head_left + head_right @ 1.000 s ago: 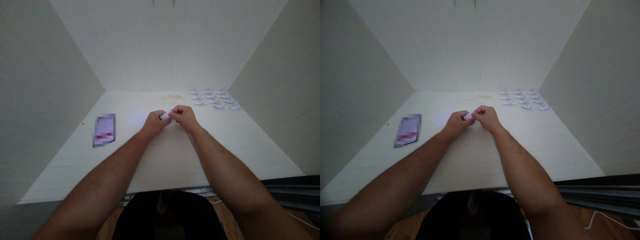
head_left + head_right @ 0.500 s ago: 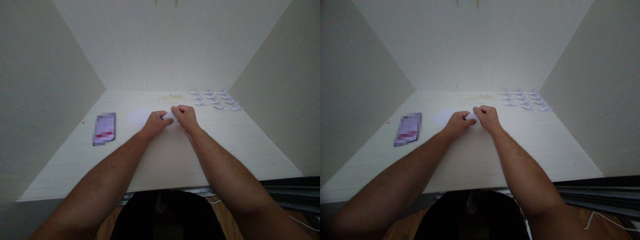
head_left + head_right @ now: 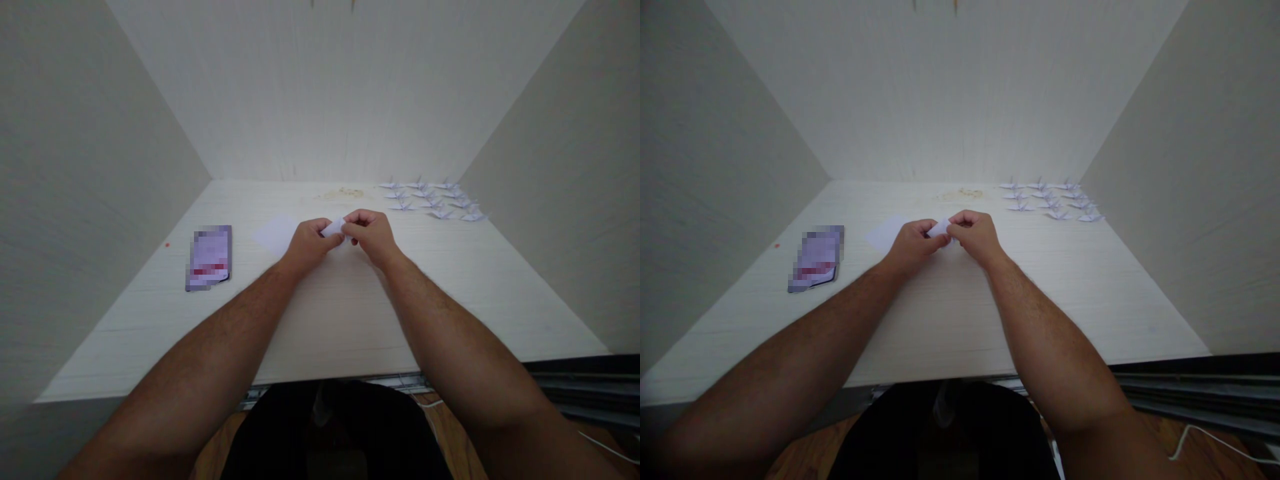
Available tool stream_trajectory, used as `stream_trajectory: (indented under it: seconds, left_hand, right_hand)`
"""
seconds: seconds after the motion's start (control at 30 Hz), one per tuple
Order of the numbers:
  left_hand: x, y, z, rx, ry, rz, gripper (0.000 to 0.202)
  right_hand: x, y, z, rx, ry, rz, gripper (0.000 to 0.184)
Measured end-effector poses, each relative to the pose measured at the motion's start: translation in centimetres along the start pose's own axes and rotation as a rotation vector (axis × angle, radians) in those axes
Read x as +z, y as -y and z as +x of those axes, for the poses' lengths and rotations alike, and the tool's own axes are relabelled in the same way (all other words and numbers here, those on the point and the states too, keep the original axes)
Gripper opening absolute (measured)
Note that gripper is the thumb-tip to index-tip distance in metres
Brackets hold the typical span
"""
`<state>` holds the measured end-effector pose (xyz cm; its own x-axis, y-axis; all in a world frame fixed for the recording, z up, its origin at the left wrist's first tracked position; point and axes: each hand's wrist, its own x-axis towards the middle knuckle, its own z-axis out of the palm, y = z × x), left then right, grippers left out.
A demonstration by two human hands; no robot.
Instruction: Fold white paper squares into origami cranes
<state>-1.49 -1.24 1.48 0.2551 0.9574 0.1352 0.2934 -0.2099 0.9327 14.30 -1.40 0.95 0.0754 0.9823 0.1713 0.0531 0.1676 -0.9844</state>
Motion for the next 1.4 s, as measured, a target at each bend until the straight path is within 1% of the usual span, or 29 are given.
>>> stream_trajectory:
  seconds: [0.2,0.37,0.5,0.6,0.67,0.77,0.83,0.9,1.03,1.13,1.4]
  left_hand:
    - [0.0,0.0,0.2,0.030,0.005,-0.016,0.027]
    - [0.2,-0.3,0.0,0.016,-0.001,-0.030,0.025]
    - [0.6,-0.5,-0.2,0.012,0.027,-0.034,0.019]
    - [0.8,-0.4,-0.2,-0.027,0.006,-0.063,0.017]
    - [0.8,0.0,0.0,-0.073,-0.034,-0.144,0.018]
    - [0.9,0.7,0.5,-0.127,-0.103,-0.382,0.022]
    - [0.9,0.9,0.7,-0.151,-0.105,-0.493,0.020]
    - [0.9,0.9,0.8,-0.189,-0.099,-0.554,0.017]
    - [0.8,0.4,0.8,-0.254,-0.081,-0.615,0.016]
    - [0.6,0.3,0.9,-0.279,-0.065,-0.632,0.016]
    - [0.7,0.4,1.0,-0.271,-0.074,-0.634,0.015]
  right_hand:
    - [0.3,0.3,-0.1,-0.015,-0.021,-0.004,0.009]
    - [0.5,0.3,-0.4,-0.036,-0.062,-0.068,0.009]
    - [0.5,0.0,-0.3,-0.085,-0.124,-0.106,0.018]
    - [0.4,0.0,-0.1,-0.092,-0.161,-0.047,0.026]
    - [0.3,0.0,0.0,-0.049,-0.124,0.012,0.025]
    - [0.2,0.1,-0.1,0.031,-0.019,0.025,0.018]
    - [0.2,0.0,-0.2,0.060,0.030,-0.010,0.019]
    - [0.2,-0.1,-0.3,0.064,0.054,-0.041,0.019]
    - [0.2,-0.1,-0.4,0.046,0.061,-0.102,0.014]
    - [0.2,0.0,-0.4,0.047,0.061,-0.145,0.010]
    - [0.2,-0.1,-0.4,0.053,0.049,-0.154,0.008]
